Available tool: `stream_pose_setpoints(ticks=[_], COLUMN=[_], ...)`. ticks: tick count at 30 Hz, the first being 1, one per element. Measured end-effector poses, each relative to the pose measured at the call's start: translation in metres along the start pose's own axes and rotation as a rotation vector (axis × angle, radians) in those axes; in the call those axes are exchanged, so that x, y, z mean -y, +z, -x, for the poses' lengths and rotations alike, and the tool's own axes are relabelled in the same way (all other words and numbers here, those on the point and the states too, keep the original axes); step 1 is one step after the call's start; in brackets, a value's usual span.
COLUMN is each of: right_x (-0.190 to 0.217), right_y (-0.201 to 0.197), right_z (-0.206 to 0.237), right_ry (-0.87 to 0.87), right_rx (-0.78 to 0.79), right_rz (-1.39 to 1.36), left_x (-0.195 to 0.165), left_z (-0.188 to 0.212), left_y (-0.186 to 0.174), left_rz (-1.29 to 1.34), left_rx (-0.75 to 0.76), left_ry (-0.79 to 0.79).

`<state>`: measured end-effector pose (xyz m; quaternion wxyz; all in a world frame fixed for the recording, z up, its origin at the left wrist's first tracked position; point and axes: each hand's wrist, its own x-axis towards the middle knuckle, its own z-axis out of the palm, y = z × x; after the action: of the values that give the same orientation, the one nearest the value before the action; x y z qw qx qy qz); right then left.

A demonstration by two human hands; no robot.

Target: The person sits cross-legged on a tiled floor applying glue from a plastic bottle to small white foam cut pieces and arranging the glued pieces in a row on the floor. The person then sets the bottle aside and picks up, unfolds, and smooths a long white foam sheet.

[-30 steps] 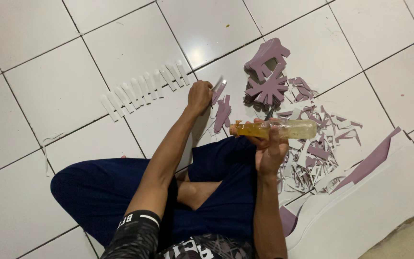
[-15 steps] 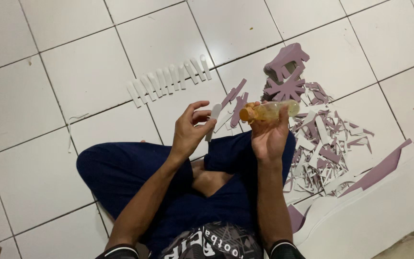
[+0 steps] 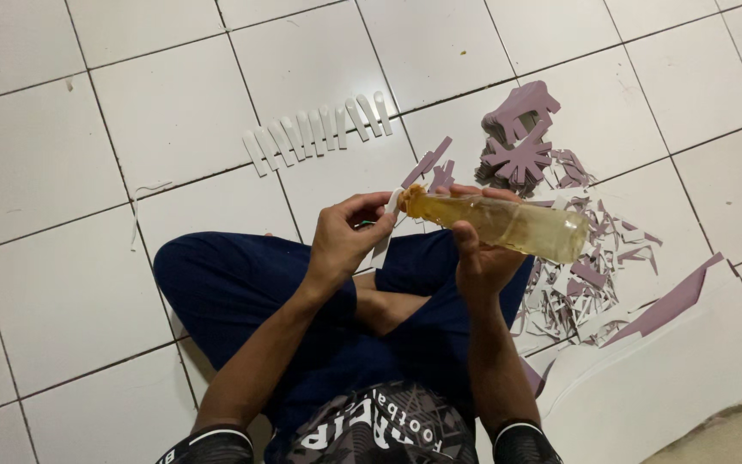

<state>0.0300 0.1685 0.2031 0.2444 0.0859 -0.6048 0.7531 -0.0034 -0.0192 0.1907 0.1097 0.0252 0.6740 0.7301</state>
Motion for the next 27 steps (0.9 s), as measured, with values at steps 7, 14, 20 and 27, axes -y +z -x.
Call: stream_pose_setpoints(ticks=[7, 14, 20, 27], right_x=[-0.006, -0.024, -0.037, -0.045], right_y=[0.001, -0.011, -0.037, -0.069], right_z=[0.004, -0.01, -0.012, -0.007], right_ry=[-0.019, -0.008, 0.12, 0.183], right_rx=[0.048, -0.023, -0.194, -0.349], right_rz=[0.032, 0.118, 0.043, -0.046], left_x=[0.002, 0.008, 0.042, 0.124], left_z=[0.004, 0.002, -0.029, -0.174], left_y=[0.001, -0.001, -0.003, -0.01], left_rz=[-0.028, 0.064, 0.081, -0.217], left_rx=[0.018, 0.043, -0.013, -0.368], left_ry=[0.026, 0.003, -0.086, -0.108])
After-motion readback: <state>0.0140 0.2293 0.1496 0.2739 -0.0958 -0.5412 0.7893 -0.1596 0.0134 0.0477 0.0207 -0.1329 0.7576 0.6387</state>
